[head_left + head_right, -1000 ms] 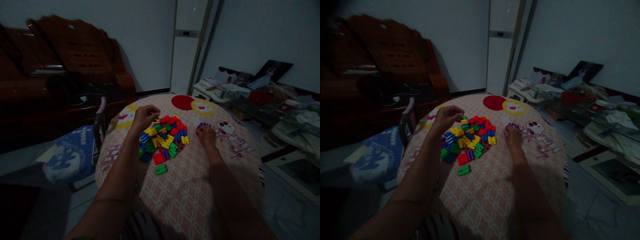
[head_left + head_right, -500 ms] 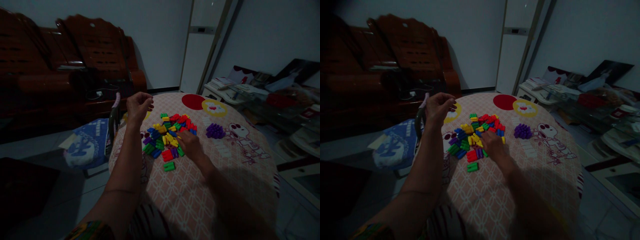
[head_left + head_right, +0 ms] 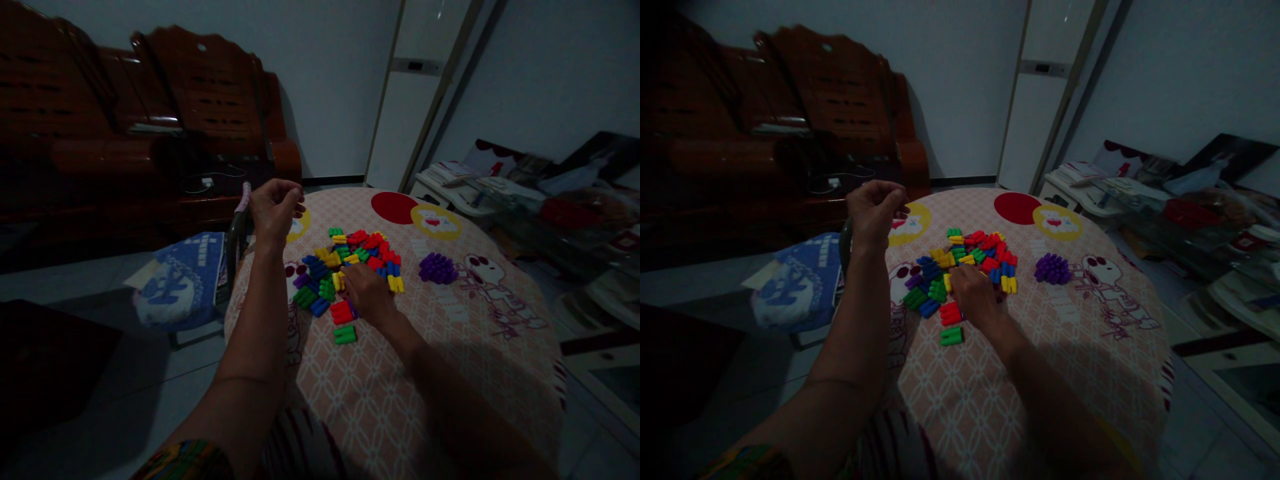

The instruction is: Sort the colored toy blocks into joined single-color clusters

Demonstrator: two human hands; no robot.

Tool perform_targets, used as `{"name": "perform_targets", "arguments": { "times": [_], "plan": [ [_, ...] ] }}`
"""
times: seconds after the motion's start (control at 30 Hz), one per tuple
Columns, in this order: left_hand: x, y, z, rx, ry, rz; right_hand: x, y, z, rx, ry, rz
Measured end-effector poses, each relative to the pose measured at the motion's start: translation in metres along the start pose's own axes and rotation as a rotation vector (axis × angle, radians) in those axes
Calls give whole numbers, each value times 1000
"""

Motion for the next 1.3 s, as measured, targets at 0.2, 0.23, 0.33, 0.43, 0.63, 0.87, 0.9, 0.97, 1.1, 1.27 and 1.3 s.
{"name": "perform_targets", "arguments": {
  "times": [0.2,0.23,0.33,0.43,0.63,0.87,0.9,0.97,1.1,1.27,1.3],
  "plan": [
    [-1,-1,-4,2,-7,-7,-36,51,60,254,-117,269],
    [-1,-1,-4,7,-4,-2,-42,58,64,279,-136,315],
    [-2,-1,-5,15,-2,4,-56,72,67,335,-170,384],
    [-3,-1,-4,15,-20,1,-63,79,67,374,-168,393],
    [-6,-2,-2,20,-40,-16,-53,83,76,392,-165,395],
    [-7,-2,-1,-2,-44,-22,-8,67,46,131,109,247],
    [-7,-2,-1,-6,-48,-25,2,61,32,76,183,179],
    [-8,-2,-2,-4,-45,-20,23,44,-2,-49,337,-11],
    [-12,-4,-7,31,-30,-4,62,-7,-85,-400,470,-464],
    [-19,-6,-10,47,-65,24,95,-76,-166,-793,276,-862],
    [-21,-5,-9,46,-68,25,98,-84,-175,-812,247,-874]
  ]
}}
Point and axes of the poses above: each hand's wrist, its own y-axis towards the middle knuckle, its own x-axis out of the back of the hand, z = x × y, the point moved 3 cm from there along y, towards the middle knuckle, and after that the axes turned 9 degrees about z, right-handed, at the moved point
